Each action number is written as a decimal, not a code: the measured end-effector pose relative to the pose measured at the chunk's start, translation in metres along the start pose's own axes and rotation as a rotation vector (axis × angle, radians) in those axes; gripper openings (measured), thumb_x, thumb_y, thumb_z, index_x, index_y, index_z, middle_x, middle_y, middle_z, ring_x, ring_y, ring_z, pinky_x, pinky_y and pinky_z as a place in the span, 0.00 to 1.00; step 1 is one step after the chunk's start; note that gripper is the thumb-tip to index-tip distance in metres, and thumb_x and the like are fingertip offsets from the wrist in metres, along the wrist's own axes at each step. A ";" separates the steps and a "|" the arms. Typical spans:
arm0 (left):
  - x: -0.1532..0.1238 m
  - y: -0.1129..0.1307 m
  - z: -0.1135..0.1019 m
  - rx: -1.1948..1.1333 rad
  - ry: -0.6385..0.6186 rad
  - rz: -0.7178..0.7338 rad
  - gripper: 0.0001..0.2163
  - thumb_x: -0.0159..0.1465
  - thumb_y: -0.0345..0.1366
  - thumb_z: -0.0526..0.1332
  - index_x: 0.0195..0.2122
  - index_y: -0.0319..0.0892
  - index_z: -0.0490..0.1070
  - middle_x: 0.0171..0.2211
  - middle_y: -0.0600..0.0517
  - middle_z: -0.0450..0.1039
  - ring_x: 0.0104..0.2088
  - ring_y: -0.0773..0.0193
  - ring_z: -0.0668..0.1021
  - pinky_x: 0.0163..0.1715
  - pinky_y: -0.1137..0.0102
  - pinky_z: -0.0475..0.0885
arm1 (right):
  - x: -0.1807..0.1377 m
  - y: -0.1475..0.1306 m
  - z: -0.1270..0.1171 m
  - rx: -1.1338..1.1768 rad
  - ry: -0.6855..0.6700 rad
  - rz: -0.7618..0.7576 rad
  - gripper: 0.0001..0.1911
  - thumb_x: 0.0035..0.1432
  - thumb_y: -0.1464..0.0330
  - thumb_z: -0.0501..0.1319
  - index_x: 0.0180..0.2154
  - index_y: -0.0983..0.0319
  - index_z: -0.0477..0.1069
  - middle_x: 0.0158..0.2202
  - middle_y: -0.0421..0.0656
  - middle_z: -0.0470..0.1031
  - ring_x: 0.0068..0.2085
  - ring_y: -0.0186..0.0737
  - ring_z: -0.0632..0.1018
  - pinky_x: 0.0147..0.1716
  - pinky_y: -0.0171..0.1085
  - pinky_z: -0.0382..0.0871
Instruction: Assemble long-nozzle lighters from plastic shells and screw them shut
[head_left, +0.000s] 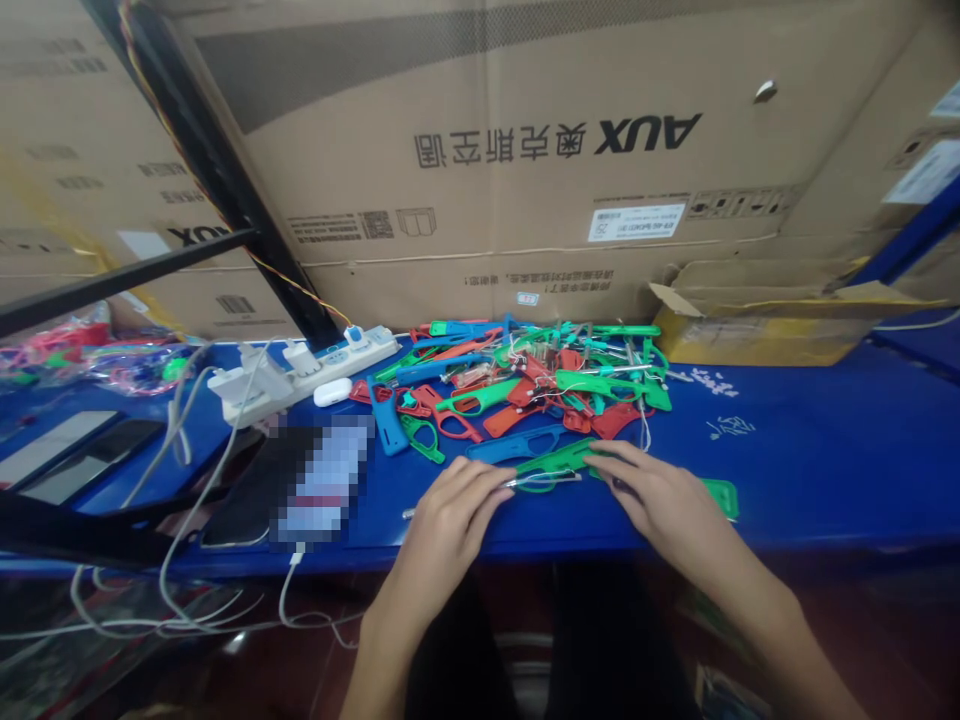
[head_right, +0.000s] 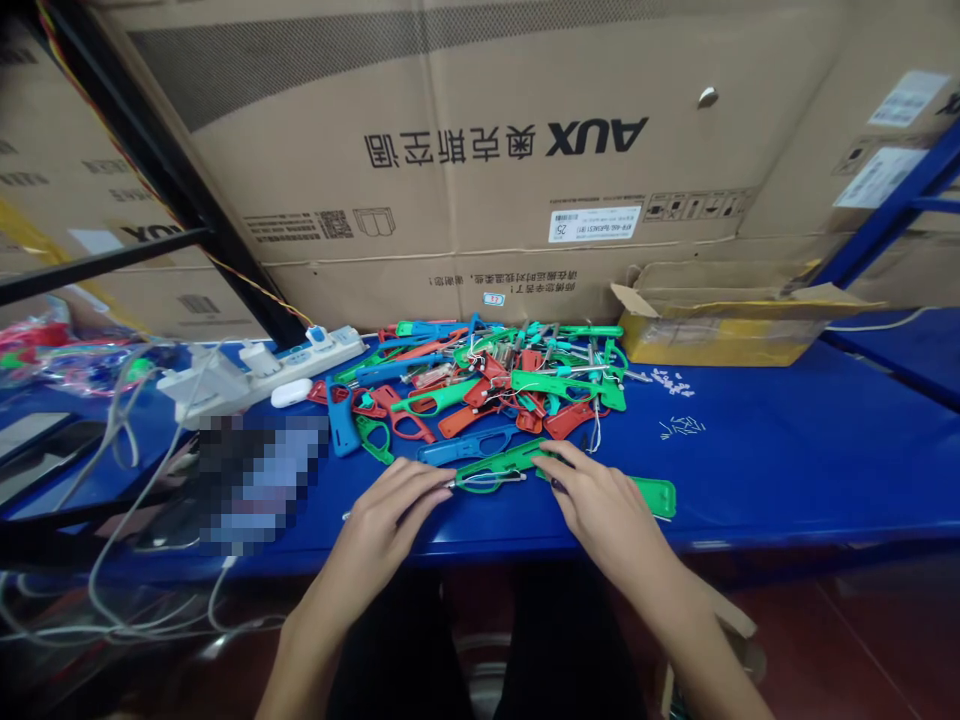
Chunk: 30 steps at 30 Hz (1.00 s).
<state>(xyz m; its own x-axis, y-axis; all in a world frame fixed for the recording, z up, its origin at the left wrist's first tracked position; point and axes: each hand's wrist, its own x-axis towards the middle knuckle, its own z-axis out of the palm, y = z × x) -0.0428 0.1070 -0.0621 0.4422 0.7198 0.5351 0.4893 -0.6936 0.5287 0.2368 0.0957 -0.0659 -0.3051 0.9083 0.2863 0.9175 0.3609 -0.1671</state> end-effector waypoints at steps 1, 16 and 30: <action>0.000 0.000 0.000 0.030 -0.004 -0.010 0.09 0.74 0.34 0.58 0.51 0.44 0.75 0.43 0.49 0.80 0.42 0.59 0.79 0.49 0.59 0.73 | -0.001 -0.005 -0.001 -0.020 0.002 -0.008 0.20 0.68 0.72 0.52 0.52 0.56 0.78 0.59 0.43 0.76 0.41 0.47 0.85 0.34 0.45 0.83; -0.006 -0.006 -0.005 0.095 -0.010 -0.126 0.09 0.74 0.32 0.57 0.50 0.45 0.75 0.48 0.49 0.79 0.48 0.58 0.78 0.53 0.59 0.70 | -0.016 -0.016 0.005 0.052 0.257 -0.025 0.15 0.72 0.69 0.51 0.48 0.59 0.77 0.49 0.44 0.83 0.38 0.42 0.86 0.30 0.36 0.80; -0.009 -0.014 -0.001 0.162 0.049 -0.157 0.10 0.73 0.30 0.57 0.51 0.46 0.74 0.48 0.49 0.80 0.48 0.58 0.78 0.50 0.60 0.69 | 0.022 -0.023 0.015 0.121 0.112 -0.209 0.15 0.73 0.64 0.53 0.48 0.60 0.78 0.48 0.47 0.80 0.36 0.39 0.84 0.30 0.33 0.76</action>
<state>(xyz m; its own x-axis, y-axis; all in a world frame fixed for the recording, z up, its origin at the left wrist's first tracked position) -0.0544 0.1107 -0.0738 0.3162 0.8137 0.4877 0.6656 -0.5566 0.4971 0.2051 0.1106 -0.0701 -0.4488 0.7845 0.4279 0.7980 0.5674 -0.2032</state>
